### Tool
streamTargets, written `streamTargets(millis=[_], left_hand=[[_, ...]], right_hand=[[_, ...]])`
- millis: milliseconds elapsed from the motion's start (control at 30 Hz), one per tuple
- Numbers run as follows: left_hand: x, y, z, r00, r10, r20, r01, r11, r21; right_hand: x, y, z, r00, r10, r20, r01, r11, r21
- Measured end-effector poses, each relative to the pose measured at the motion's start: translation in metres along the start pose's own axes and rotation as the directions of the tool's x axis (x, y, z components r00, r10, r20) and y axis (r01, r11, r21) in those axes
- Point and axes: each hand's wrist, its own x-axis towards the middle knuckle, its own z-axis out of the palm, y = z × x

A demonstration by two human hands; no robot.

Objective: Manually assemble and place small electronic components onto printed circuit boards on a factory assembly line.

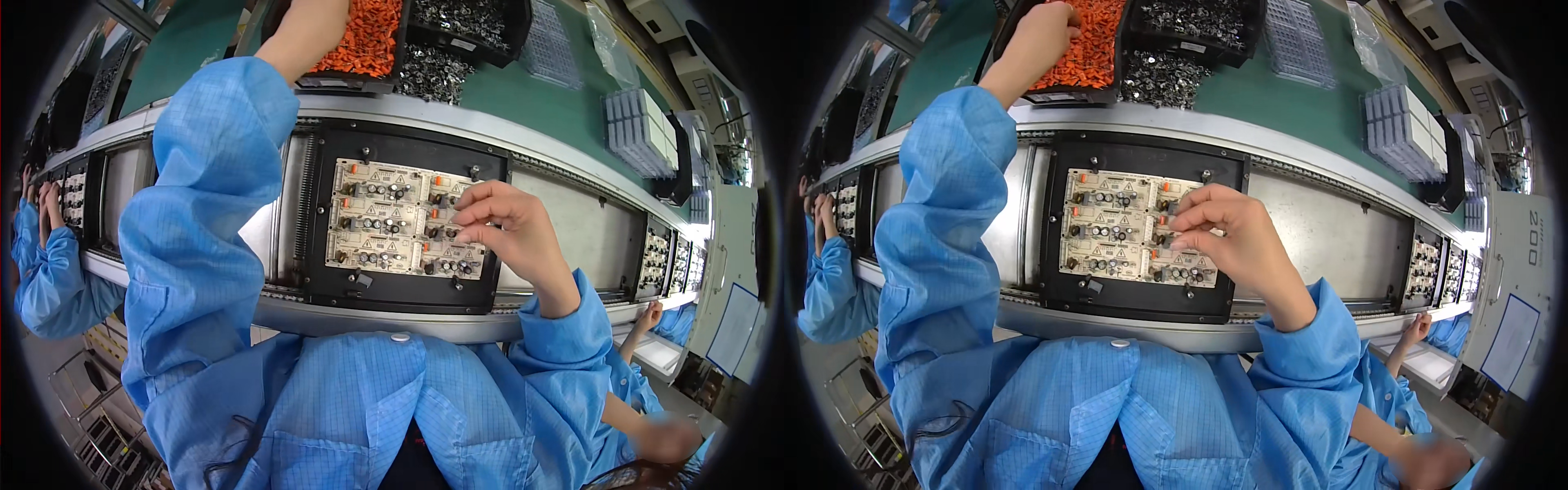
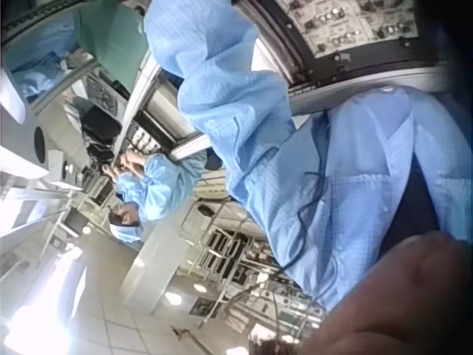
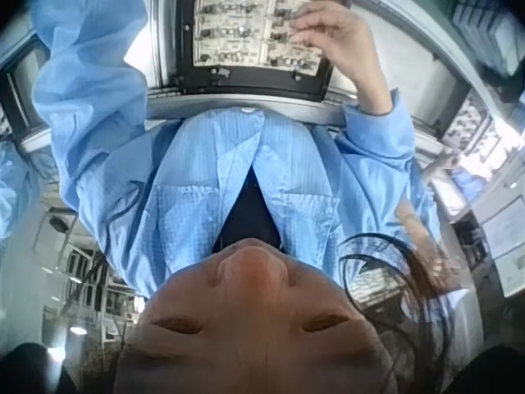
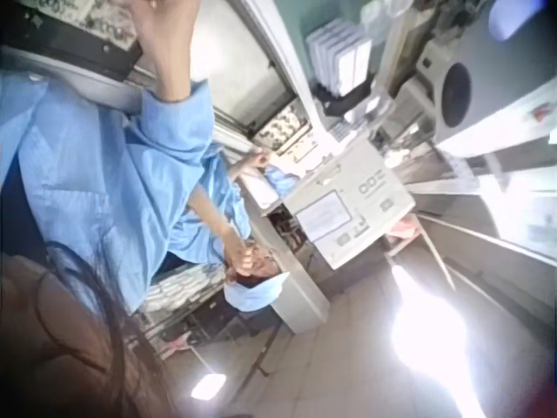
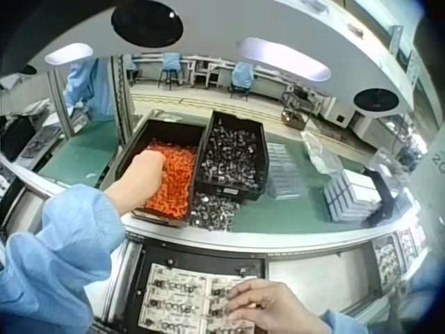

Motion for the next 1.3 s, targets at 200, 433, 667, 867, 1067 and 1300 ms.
streamTargets(millis=[200, 433, 667, 867, 1067, 1300], left_hand=[[-0.011, -0.017, -0.017, 0.942, 0.166, -0.291, -0.334, 0.527, -0.781], [-0.008, -0.002, -0.015, 0.981, -0.095, -0.171, 0.035, 0.945, -0.324], [-0.012, 0.003, -0.027, 0.982, -0.188, -0.031, 0.159, 0.898, -0.41], [-0.025, 0.004, -0.033, 0.996, -0.087, 0.004, 0.079, 0.877, -0.473], [-0.099, 0.034, -0.088, 0.974, -0.011, 0.226, 0.143, 0.802, -0.58], [-0.203, 0.076, -0.097, 0.928, 0.006, 0.374, 0.244, 0.746, -0.619]], right_hand=[[0.018, -0.002, 0.019, 0.972, -0.233, -0.031, 0.199, 0.887, -0.416], [0.03, 0.002, 0.045, 0.919, -0.37, 0.135, 0.337, 0.561, -0.756], [0.032, 0.003, 0.051, 0.901, -0.37, 0.227, 0.363, 0.357, -0.861], [0.031, 0.006, 0.056, 0.894, -0.385, 0.227, 0.333, 0.234, -0.914], [0.05, 0.008, 0.009, 0.901, -0.434, -0.013, 0.252, 0.548, -0.797], [0.14, 0.043, -0.056, 0.841, -0.522, -0.144, 0.233, 0.589, -0.774]])
